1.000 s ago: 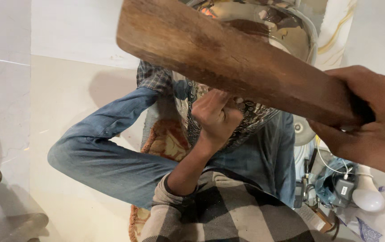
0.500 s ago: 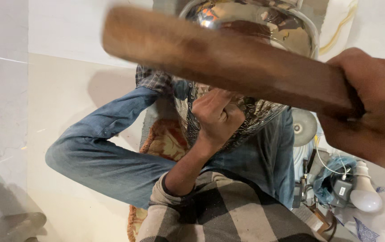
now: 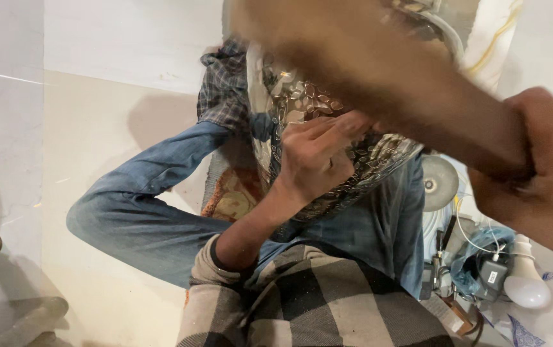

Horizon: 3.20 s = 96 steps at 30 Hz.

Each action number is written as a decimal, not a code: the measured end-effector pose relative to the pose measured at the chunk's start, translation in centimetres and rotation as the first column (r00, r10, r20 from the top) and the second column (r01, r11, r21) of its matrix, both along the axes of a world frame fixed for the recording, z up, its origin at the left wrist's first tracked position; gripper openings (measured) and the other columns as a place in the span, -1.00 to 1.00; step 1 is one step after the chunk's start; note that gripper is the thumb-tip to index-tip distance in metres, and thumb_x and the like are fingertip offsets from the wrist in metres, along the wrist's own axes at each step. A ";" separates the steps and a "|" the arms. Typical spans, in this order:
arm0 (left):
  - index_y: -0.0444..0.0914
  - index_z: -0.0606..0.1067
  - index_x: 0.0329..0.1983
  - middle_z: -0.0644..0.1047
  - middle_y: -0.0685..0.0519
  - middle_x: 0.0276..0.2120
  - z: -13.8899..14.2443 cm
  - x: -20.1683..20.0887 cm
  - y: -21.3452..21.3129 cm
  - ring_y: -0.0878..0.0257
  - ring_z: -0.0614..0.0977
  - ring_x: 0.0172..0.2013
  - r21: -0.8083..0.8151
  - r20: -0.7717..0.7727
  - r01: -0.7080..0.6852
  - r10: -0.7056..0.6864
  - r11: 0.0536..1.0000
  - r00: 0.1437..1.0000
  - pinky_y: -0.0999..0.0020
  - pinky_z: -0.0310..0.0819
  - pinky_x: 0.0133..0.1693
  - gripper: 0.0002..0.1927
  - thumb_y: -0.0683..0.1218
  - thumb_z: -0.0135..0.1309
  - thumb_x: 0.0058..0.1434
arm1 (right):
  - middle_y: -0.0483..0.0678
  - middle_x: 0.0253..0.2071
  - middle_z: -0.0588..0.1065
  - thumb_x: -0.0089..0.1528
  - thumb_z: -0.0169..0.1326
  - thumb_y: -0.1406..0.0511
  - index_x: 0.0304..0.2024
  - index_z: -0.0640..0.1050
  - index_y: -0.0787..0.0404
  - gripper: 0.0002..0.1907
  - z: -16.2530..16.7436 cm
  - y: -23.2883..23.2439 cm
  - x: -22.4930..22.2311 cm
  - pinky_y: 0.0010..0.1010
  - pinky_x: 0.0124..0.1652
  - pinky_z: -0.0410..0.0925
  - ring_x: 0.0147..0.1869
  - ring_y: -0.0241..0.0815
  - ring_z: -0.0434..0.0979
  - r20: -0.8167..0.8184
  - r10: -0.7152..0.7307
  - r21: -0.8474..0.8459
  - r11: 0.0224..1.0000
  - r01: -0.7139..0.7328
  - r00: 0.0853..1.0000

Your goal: The person sits on the floor with a large brass vase held between their legs and hammers a small punch against its surface with a wooden mallet, chasing a decorative floral pattern into the metal. They reposition the punch repeatedly across different areas of the vase body while striking.

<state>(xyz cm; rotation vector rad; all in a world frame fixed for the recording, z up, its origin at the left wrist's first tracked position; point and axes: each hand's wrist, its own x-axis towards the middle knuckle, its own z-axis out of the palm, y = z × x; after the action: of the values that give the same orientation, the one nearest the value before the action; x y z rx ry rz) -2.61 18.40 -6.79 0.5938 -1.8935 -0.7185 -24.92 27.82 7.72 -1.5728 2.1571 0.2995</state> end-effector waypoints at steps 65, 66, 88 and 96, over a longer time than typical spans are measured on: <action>0.01 0.55 0.23 0.68 0.12 -0.03 1.4 -0.2 -4.8 0.25 0.75 -0.21 -0.125 0.372 0.417 -0.347 0.900 0.861 0.35 0.58 -0.37 -0.32 -0.34 0.06 0.03 | -0.08 -0.42 0.44 0.30 0.27 0.39 -0.25 0.44 0.39 -0.76 -8.6 8.4 1.4 -0.50 -0.22 0.34 -0.37 -0.36 0.42 0.543 0.007 -0.632 0.662 0.404 0.839; 0.02 0.54 0.24 0.68 0.12 -0.01 1.3 -0.2 -4.8 0.26 0.76 -0.18 -0.125 0.345 0.415 -0.353 0.901 0.870 0.38 0.59 -0.36 -0.32 -0.35 0.05 0.05 | -0.09 -0.47 0.40 0.27 0.29 0.38 -0.27 0.42 0.36 -0.73 -8.0 8.1 1.5 -0.51 -0.33 0.27 -0.43 -0.37 0.35 0.563 -0.064 -0.588 0.669 0.454 0.824; -0.31 0.56 -0.28 0.56 -0.07 -0.47 -1.6 -0.7 2.4 0.07 0.61 -0.46 0.094 -0.189 -0.302 0.314 0.949 0.930 0.33 0.48 -0.39 -0.76 -0.37 -0.02 0.02 | 0.01 -0.43 0.54 -0.14 0.35 0.40 -0.12 0.53 0.21 -0.49 1.8 -1.8 1.3 -0.36 -0.35 0.43 -0.42 -0.14 0.61 -0.053 0.203 -0.046 0.978 -0.205 0.978; -0.36 0.58 -0.30 0.46 -0.05 -0.58 -2.1 -1.2 3.1 0.20 0.47 -0.60 0.165 -0.180 -0.385 0.412 0.908 0.893 0.34 0.35 -0.50 -0.71 -0.39 -0.10 -0.01 | -0.02 -0.39 0.55 -0.02 0.34 0.29 -0.08 0.51 0.16 -0.53 3.8 -4.7 4.8 -0.35 -0.34 0.46 -0.45 -0.15 0.63 -0.269 0.388 0.062 0.920 -0.387 0.881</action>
<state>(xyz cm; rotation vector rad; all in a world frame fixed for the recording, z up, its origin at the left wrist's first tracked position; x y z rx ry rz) -3.85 21.48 -8.84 0.9188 -1.4724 -0.6044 -20.11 23.15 11.55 -2.0624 2.0094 0.6907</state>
